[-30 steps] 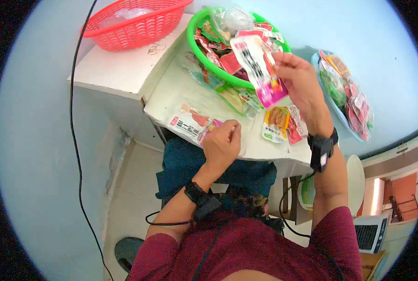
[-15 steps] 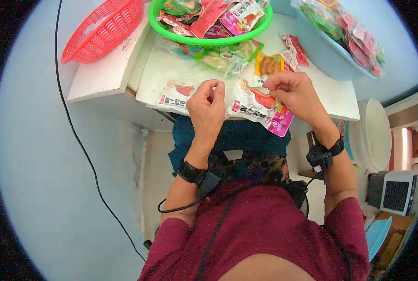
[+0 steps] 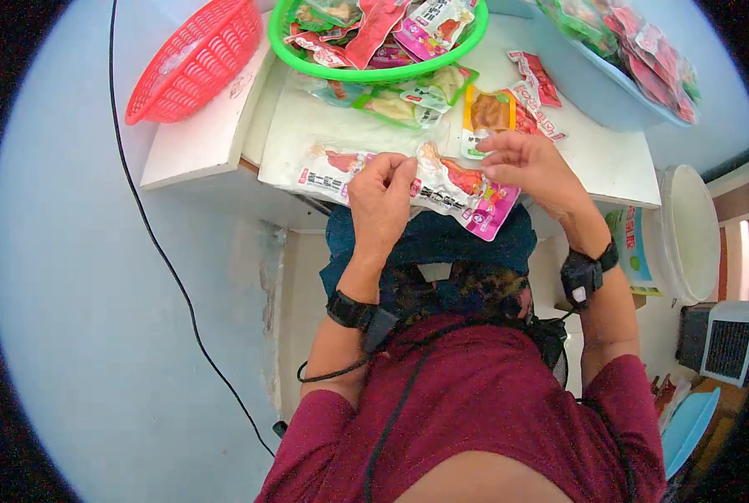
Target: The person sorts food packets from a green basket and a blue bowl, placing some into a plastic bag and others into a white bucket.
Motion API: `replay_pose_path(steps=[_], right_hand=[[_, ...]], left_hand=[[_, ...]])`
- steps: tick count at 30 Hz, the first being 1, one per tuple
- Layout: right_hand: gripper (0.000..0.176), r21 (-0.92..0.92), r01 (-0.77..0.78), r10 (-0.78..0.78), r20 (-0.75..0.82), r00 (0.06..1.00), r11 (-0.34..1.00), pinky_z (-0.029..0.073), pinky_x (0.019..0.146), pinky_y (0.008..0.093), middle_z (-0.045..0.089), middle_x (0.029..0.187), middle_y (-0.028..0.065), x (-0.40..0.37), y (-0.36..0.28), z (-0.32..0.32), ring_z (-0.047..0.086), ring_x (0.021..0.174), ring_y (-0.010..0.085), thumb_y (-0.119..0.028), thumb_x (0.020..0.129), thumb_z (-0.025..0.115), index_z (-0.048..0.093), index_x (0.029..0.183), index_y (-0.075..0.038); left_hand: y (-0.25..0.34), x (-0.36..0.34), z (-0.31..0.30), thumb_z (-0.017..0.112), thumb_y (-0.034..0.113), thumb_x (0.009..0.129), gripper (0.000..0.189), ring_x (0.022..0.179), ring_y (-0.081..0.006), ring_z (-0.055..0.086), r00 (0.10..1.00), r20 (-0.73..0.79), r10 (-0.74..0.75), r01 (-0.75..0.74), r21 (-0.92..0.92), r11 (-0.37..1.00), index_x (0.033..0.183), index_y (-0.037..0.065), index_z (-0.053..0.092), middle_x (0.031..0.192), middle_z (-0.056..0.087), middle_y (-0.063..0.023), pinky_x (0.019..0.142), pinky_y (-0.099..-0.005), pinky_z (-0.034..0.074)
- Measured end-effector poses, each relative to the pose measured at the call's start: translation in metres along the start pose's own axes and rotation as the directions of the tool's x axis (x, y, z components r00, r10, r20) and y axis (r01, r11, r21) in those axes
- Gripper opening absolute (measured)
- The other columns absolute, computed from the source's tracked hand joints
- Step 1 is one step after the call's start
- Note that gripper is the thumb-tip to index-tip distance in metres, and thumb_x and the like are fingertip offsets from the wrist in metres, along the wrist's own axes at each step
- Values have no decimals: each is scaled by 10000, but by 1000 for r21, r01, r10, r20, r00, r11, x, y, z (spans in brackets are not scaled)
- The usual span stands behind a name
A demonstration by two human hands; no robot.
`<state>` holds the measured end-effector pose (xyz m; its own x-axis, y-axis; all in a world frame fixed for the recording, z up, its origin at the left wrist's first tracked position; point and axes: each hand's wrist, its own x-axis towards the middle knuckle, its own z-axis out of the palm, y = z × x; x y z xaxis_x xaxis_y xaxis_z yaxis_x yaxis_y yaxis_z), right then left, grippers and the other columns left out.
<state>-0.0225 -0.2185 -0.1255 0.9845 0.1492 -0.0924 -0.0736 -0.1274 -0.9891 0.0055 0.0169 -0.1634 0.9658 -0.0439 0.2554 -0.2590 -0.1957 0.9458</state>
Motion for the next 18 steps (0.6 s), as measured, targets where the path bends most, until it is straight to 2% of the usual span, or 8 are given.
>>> replay_pose_path(steps=[2, 5, 7, 8, 11, 14, 17, 18], right_hand=[[309, 246, -143, 128, 78, 989, 959, 535, 641, 223, 684, 916, 44, -11, 7, -10, 651, 749, 98, -63, 847, 694, 617, 1142, -12], [327, 422, -210, 173, 124, 977, 882, 578, 711, 297, 699, 965, 71, -24, 18, 2, 681, 810, 141, -104, 863, 687, 614, 1167, -9], [321, 430, -177, 150, 97, 984, 885, 589, 727, 315, 704, 977, 79, -29, 22, 8, 691, 814, 150, -109, 870, 680, 613, 1166, -4], [318, 445, -164, 135, 97, 986, 880, 594, 734, 323, 706, 983, 83, -31, 23, 7, 695, 816, 154, -111, 874, 677, 613, 1166, -2], [238, 482, -117, 148, -26, 989, 868, 590, 684, 295, 710, 948, 85, -33, 20, 15, 695, 764, 144, -90, 890, 647, 630, 1109, 2], [214, 423, -87, 132, -79, 988, 902, 588, 674, 289, 710, 944, 88, -35, 17, 13, 694, 763, 138, -78, 891, 639, 634, 1090, 0], [206, 380, -109, 139, -52, 989, 919, 587, 674, 287, 709, 938, 86, -33, 14, 9, 692, 756, 134, -71, 890, 636, 634, 1085, -2], [206, 370, -120, 143, -33, 989, 921, 587, 676, 287, 709, 935, 84, -32, 14, 8, 691, 753, 133, -69, 890, 636, 634, 1085, -2]], left_hand=[[-2, -1, -2, 651, 111, 905, 141, 655, -49, 546, 1000, 9, 11, -11, -6, 1000, 903, -29, 667, 743, 639, -1, 587, -213, 439], [-1, -1, -3, 651, 104, 904, 125, 663, -44, 534, 998, -28, -49, 44, -183, 982, 902, -19, 671, 741, 626, 17, 595, -208, 431], [-2, -1, -2, 654, 102, 901, 118, 658, -43, 534, 999, -28, -24, 20, -162, 987, 903, -14, 676, 742, 630, 13, 588, -213, 434], [2, -2, 3, 655, 100, 899, 115, 655, -42, 534, 999, -33, -16, 11, -133, 991, 904, -12, 678, 743, 632, 10, 585, -215, 436], [14, -7, -2, 667, 104, 888, 106, 633, -49, 541, 996, -72, 60, -50, 122, 991, 910, 1, 683, 727, 644, -17, 568, -229, 443], [11, -10, -6, 675, 109, 874, 109, 601, -111, 587, 941, -130, 313, -260, 318, 912, 917, 9, 683, 727, 658, -81, 561, -269, 465], [10, -6, -1, 670, 87, 843, 82, 595, -280, 604, 838, -120, 532, -439, 430, 789, 915, 49, 672, 711, 630, -140, 519, -356, 454], [13, -5, 0, 669, 86, 841, 87, 590, -278, 601, 834, -99, 542, -442, 467, 766, 923, 59, 671, 694, 619, -129, 515, -364, 452]])
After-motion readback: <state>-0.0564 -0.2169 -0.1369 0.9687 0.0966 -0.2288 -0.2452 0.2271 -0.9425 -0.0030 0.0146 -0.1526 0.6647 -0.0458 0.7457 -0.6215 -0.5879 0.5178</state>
